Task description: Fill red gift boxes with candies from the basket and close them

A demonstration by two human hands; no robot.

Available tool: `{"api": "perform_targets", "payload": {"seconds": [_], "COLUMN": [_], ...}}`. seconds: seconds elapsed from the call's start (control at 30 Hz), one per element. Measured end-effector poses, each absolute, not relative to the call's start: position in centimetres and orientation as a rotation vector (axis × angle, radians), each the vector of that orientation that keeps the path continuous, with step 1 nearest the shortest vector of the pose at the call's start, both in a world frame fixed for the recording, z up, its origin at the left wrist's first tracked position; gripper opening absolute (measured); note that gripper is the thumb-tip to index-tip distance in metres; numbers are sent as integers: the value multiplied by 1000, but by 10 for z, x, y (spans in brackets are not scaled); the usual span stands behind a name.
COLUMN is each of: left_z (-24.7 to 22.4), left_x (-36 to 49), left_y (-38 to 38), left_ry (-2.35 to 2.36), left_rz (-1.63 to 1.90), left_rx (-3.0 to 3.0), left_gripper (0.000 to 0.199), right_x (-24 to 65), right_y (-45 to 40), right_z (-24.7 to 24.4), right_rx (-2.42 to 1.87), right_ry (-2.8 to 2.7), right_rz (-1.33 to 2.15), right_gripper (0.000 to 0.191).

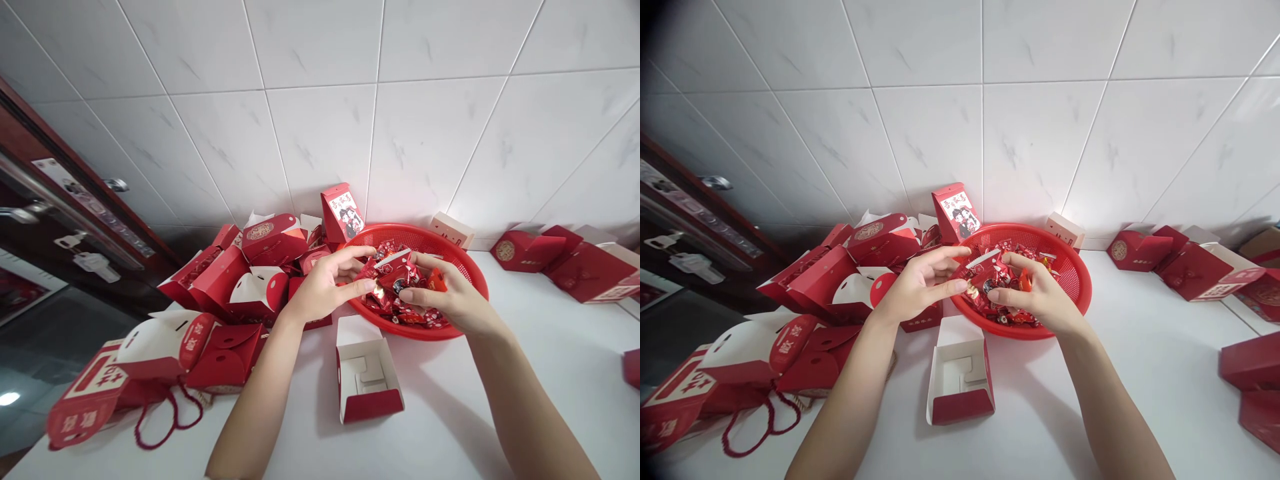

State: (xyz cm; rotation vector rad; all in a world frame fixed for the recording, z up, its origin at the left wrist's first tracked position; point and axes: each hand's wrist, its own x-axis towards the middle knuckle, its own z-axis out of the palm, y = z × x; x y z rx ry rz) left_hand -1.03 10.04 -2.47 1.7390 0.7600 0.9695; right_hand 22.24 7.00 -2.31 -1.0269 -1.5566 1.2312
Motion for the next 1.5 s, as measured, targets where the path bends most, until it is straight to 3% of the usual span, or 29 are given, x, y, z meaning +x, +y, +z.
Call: {"api": "perform_targets", "payload": {"seconds": [0.3,0.57,0.73,0.93,1.07,1.27,1.5], "left_z": [-16,-9,-7,-4,-2,-1,-12], "left_x": [-23,-28,-28,-23,-19,-12,7], "left_y": [94,87,85,81,77,69,55], "left_ry": [776,854,823,712,754,893,888], "left_rz": [785,571,245,107,-75,-302,-301], "left_rx": [1858,1969,2118,2286,2361,2488,2497], "left_gripper": [59,60,37,20,20,16,19], "right_x": [221,221,231,227,219,222,215], "right_y": [65,61,58,57,54,39,28], "right_z": [-18,-16,-13,-20,-22,-23,-19], "right_rx": [-997,-1079,-1077,-534,-367,-290,-415], "right_ry": [-1573,-1669,-1801,-2410,-2599,-2770,-2908], "right_rz": [1312,1432,1240,1642,1672,1616,1445], "right_gripper": [28,41,37,40,43,63,50]}}
